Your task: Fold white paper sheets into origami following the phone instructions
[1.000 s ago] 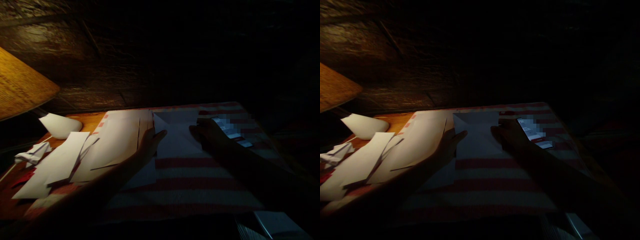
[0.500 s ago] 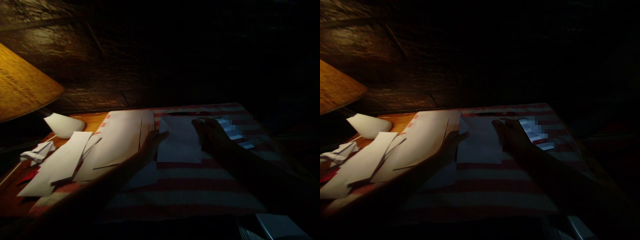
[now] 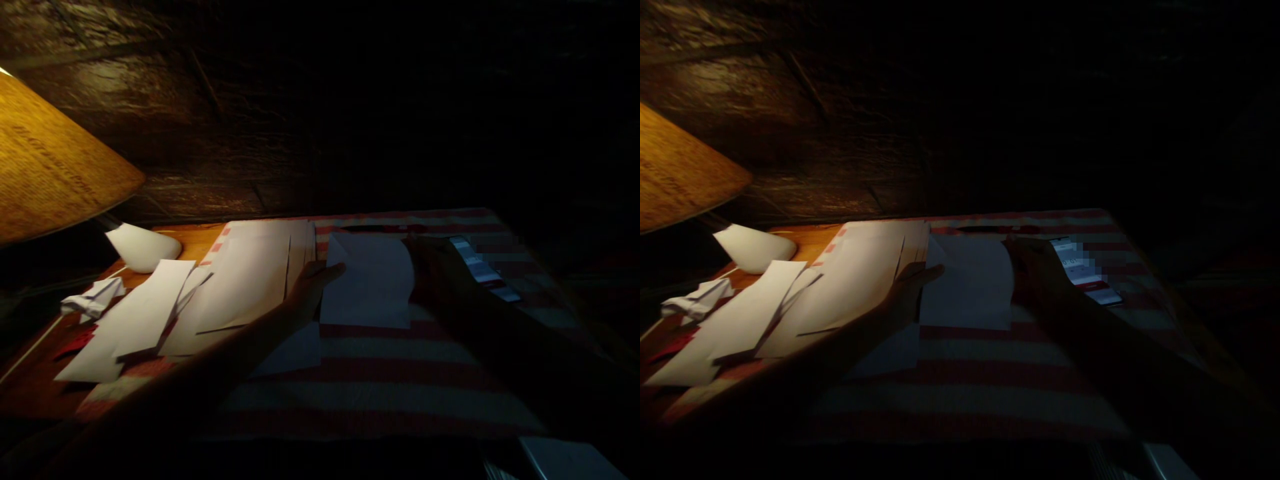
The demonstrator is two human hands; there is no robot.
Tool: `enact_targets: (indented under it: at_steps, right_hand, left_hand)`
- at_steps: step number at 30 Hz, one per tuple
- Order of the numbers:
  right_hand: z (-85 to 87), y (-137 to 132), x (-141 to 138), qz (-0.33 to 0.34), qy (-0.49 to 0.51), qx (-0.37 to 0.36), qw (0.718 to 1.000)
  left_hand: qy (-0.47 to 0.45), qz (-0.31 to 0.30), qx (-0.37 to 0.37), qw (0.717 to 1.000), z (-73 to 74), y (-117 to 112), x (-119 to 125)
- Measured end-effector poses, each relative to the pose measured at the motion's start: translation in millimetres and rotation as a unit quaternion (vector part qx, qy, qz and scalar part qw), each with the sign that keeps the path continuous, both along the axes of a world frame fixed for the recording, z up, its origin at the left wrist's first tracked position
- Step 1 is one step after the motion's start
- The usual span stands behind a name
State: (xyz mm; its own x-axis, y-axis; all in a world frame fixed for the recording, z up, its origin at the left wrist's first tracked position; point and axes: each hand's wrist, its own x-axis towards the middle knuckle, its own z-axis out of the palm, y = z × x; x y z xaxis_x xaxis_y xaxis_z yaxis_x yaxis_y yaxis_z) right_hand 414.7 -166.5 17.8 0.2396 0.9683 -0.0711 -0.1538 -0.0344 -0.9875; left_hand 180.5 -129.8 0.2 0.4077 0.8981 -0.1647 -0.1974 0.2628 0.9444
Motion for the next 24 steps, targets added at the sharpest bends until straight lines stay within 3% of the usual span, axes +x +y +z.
enact_targets:
  at_steps: [16, 24]
  right_hand:
    - [-6.9, 3.2, 4.2, 0.017, -0.001, 0.012, 1.0]
    - [3.3, -1.0, -1.4, 0.045, 0.054, -0.011, 0.997]
  left_hand:
    - [-0.011, 0.036, -0.029, 0.999, 1.8, -0.5, 3.8]
    - [-0.017, 0.022, -0.061, 0.998, 2.8, 1.8, 0.8]
